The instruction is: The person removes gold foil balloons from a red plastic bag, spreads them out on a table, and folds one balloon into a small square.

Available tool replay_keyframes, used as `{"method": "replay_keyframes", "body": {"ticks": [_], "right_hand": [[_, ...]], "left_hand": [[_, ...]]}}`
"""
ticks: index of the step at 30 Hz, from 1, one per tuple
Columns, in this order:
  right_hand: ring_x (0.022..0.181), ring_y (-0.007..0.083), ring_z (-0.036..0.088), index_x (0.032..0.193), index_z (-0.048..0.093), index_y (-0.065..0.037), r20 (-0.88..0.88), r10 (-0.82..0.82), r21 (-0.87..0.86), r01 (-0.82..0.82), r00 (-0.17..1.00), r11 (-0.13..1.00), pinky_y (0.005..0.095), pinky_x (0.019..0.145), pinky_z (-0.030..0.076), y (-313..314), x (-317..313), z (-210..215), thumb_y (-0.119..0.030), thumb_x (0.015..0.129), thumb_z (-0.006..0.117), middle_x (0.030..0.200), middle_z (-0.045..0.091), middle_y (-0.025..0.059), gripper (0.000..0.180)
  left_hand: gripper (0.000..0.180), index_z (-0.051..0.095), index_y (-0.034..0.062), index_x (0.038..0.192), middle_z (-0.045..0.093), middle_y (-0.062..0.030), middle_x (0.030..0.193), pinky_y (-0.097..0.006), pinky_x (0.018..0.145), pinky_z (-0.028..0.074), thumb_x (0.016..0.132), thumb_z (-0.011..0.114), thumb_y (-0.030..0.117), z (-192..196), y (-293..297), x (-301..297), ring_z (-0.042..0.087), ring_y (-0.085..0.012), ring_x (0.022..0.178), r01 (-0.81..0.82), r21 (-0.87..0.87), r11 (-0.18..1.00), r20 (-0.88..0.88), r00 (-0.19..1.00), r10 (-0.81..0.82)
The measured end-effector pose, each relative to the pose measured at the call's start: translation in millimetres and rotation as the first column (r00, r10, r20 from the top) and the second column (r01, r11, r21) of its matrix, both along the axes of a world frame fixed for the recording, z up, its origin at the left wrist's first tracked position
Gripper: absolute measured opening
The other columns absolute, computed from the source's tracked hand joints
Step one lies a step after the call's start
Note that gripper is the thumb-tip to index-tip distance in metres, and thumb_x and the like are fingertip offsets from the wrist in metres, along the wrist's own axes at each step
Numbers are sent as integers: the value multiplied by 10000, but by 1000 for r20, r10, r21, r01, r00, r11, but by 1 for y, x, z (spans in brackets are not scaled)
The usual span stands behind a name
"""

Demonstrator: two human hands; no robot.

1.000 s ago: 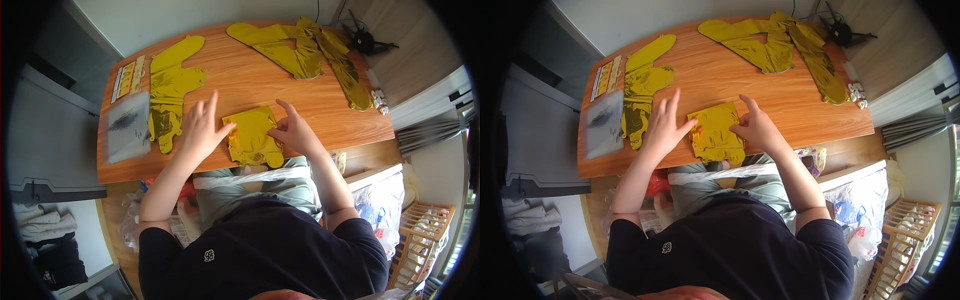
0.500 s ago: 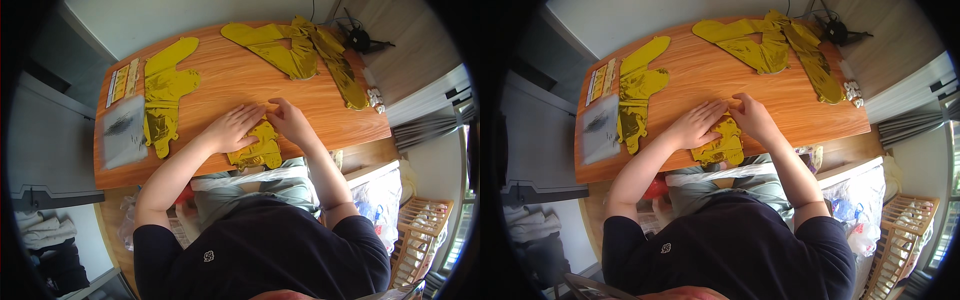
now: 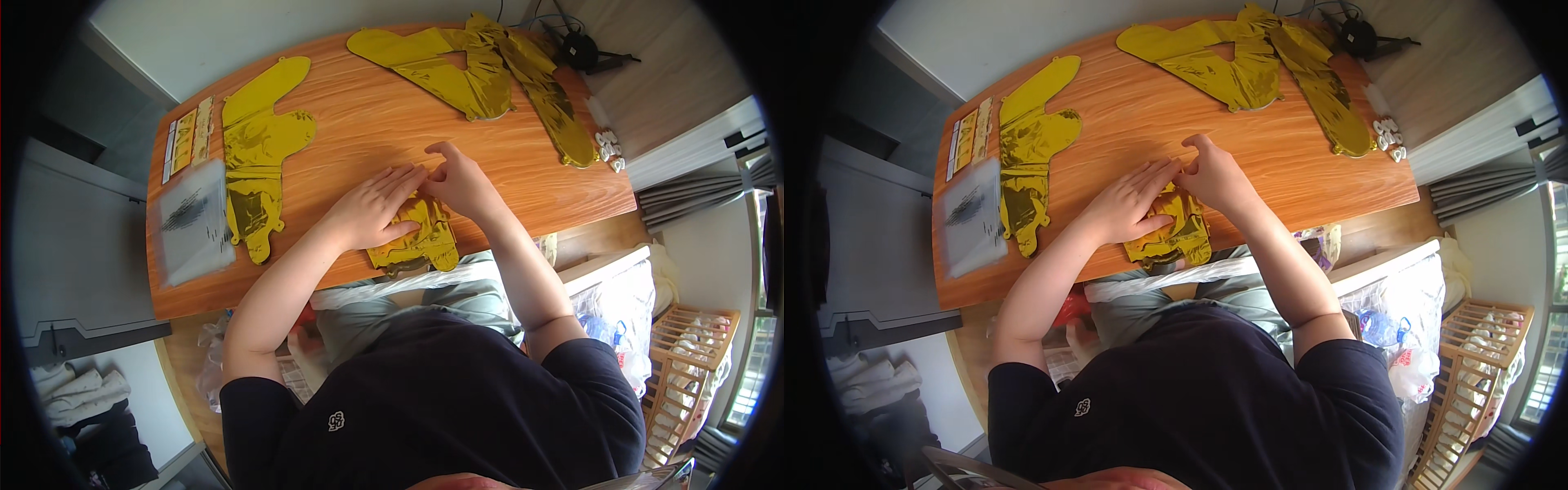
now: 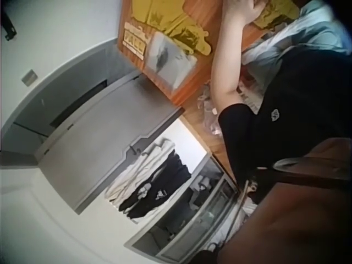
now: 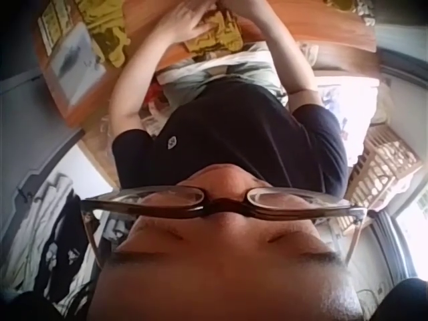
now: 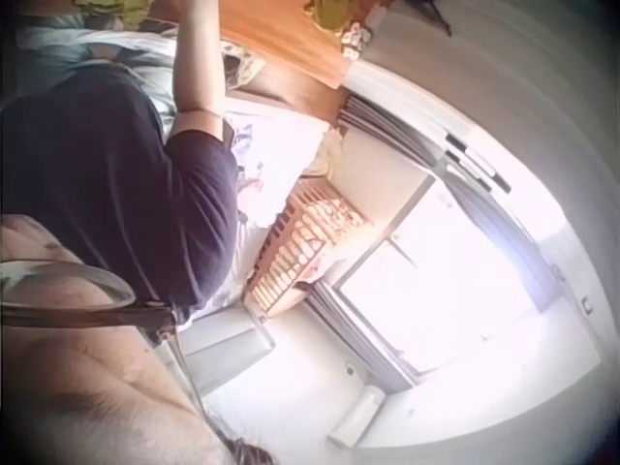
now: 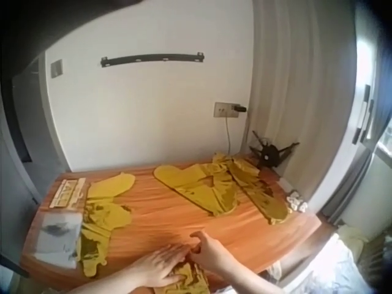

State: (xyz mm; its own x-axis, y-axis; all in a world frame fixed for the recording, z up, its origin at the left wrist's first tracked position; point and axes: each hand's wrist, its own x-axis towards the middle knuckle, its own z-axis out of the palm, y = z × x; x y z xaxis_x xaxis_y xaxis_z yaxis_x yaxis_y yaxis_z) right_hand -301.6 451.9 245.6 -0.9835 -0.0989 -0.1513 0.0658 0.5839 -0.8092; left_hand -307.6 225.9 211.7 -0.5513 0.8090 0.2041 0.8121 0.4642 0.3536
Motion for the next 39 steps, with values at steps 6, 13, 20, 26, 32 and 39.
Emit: {"method": "replay_keyframes", "body": {"ticks": [6, 13, 20, 26, 32, 39], "right_hand": [[750, 177, 695, 1434, 492, -18, 57, 38, -12, -38, 998, 999, 304, 670, 543, 3, -4, -9, -56, 893, 713, 864, 745, 116, 586], [785, 176, 693, 1445, 468, -20, 80, 118, -53, -113, 990, 992, 308, 685, 547, 6, -5, -4, -29, 919, 656, 914, 751, 134, 559], [830, 284, 715, 1387, 502, -22, -156, 397, -28, -406, 904, 913, 343, 732, 560, 23, 1, -2, -2, 946, 585, 910, 728, 153, 449], [900, 368, 697, 1241, 615, -59, -448, 439, 155, -416, 779, 896, 416, 759, 579, 26, 3, -12, -10, 914, 668, 995, 690, 151, 334], [883, 382, 681, 1092, 688, -67, -518, 390, 271, -286, 761, 919, 445, 778, 577, 27, 4, -20, -48, 896, 717, 1013, 671, 135, 199], [941, 296, 686, 1021, 700, -66, -610, 585, 535, -266, 535, 802, 408, 798, 571, 29, -10, -19, -88, 832, 732, 1026, 676, 76, 193]], "left_hand": [[871, 304, 22, 1606, 419, -206, 1614, -487, 1272, 287, 958, 693, 455, -1, 0, 0, 380, -334, 1521, 26, -2, 1000, -23, 999, -26], [858, 326, 23, 1596, 428, -203, 1608, -490, 1268, 294, 957, 695, 460, 0, 1, 2, 394, -329, 1513, 16, -7, 1000, -15, 1000, -16], [825, 321, 44, 1598, 483, -204, 1562, -480, 1244, 328, 981, 664, 471, 1, 1, 0, 447, -333, 1475, 21, 25, 999, -38, 999, -20], [727, 388, 40, 1506, 481, -217, 1553, -488, 1243, 332, 973, 699, 424, 3, 1, -3, 434, -364, 1479, 49, 54, 997, 15, 999, -50], [717, 391, 62, 1444, 452, -241, 1573, -495, 1221, 373, 935, 748, 419, 0, -1, -3, 477, -389, 1441, 52, 111, 992, 8, 999, -53], [852, 310, 85, 1542, 375, -279, 1615, -482, 1206, 411, 911, 772, 422, 1, -2, -3, 533, -408, 1386, 56, 164, 985, 24, 998, -61]]}}
